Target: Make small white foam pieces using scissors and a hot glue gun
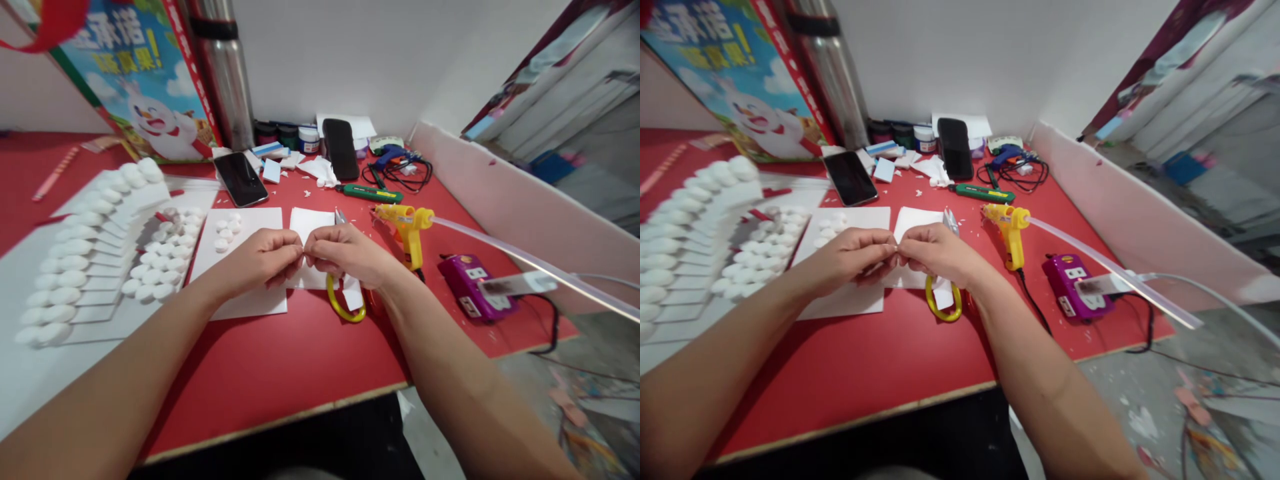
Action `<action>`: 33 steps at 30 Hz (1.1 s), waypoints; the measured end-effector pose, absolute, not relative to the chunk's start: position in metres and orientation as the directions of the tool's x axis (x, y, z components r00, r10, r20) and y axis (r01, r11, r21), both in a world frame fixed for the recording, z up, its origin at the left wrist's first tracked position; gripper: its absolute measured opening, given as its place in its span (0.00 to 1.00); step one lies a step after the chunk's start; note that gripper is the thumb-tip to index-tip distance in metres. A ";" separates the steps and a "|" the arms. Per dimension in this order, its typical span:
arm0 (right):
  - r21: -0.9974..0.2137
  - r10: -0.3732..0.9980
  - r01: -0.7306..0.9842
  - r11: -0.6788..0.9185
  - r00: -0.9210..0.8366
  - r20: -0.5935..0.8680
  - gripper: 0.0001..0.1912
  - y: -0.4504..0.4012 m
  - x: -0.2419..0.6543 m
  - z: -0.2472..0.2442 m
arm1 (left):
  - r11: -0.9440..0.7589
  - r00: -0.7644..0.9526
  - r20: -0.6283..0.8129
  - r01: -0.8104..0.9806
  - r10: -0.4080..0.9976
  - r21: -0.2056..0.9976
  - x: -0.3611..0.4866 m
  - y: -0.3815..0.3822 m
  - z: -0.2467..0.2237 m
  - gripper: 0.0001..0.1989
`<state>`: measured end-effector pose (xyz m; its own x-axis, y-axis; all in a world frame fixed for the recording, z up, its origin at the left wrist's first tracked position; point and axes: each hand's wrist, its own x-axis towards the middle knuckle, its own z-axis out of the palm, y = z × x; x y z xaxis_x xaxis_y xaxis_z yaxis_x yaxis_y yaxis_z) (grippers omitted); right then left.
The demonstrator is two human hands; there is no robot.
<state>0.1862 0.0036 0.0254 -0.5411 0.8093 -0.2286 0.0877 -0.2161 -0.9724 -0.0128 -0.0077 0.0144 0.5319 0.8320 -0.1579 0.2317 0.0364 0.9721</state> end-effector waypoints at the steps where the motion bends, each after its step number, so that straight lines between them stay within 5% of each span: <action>1: -0.972 0.810 0.090 -0.218 -0.538 -0.232 0.09 0.004 0.186 0.026 | -0.058 0.531 -0.106 0.284 0.841 0.957 -0.013 -0.008 0.015 0.13; 5: -0.962 0.821 0.106 -0.250 -0.503 -0.269 0.09 0.004 0.186 0.025 | -0.513 0.541 0.211 0.499 0.814 0.698 -0.009 -0.009 0.019 0.12; 8: -0.967 0.831 0.096 -0.236 -0.496 -0.253 0.09 0.005 0.186 0.024 | -0.622 0.546 0.324 0.551 0.773 0.556 -0.005 -0.012 0.020 0.10; 10: -0.981 0.848 0.093 -0.171 -0.493 -0.195 0.09 0.005 0.186 0.024 | -0.516 0.489 0.260 0.515 0.833 0.684 -0.003 -0.013 0.019 0.10; 13: -0.986 0.870 0.162 0.044 -0.491 -0.042 0.09 0.002 0.185 0.027 | -0.017 0.444 -0.085 0.223 0.892 0.975 -0.004 -0.010 0.018 0.13; 15: -0.944 0.865 0.241 0.227 -0.496 0.081 0.09 0.000 0.185 0.029 | 0.339 0.535 -0.279 -0.014 0.797 0.941 -0.006 -0.006 0.018 0.20; 19: -0.825 0.830 0.351 0.443 -0.508 0.230 0.10 -0.003 0.186 0.030 | 0.636 0.643 -0.471 -0.033 0.604 0.771 -0.008 -0.001 0.023 0.22; 26: -0.644 0.784 0.491 0.586 -0.545 0.297 0.09 -0.005 0.189 0.024 | 0.726 0.633 -0.526 -0.082 0.567 0.683 -0.008 -0.001 0.024 0.14; 33: -0.666 0.790 0.486 0.566 -0.549 0.272 0.11 -0.004 0.190 0.026 | 0.427 0.544 -0.360 0.003 0.758 0.904 -0.009 -0.007 0.024 0.12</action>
<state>0.1897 -0.0045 0.0262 -0.5490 0.7903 0.2721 0.4855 0.5665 -0.6658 -0.0090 -0.0073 0.0235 0.5440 0.7579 -0.3599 0.0033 0.4270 0.9042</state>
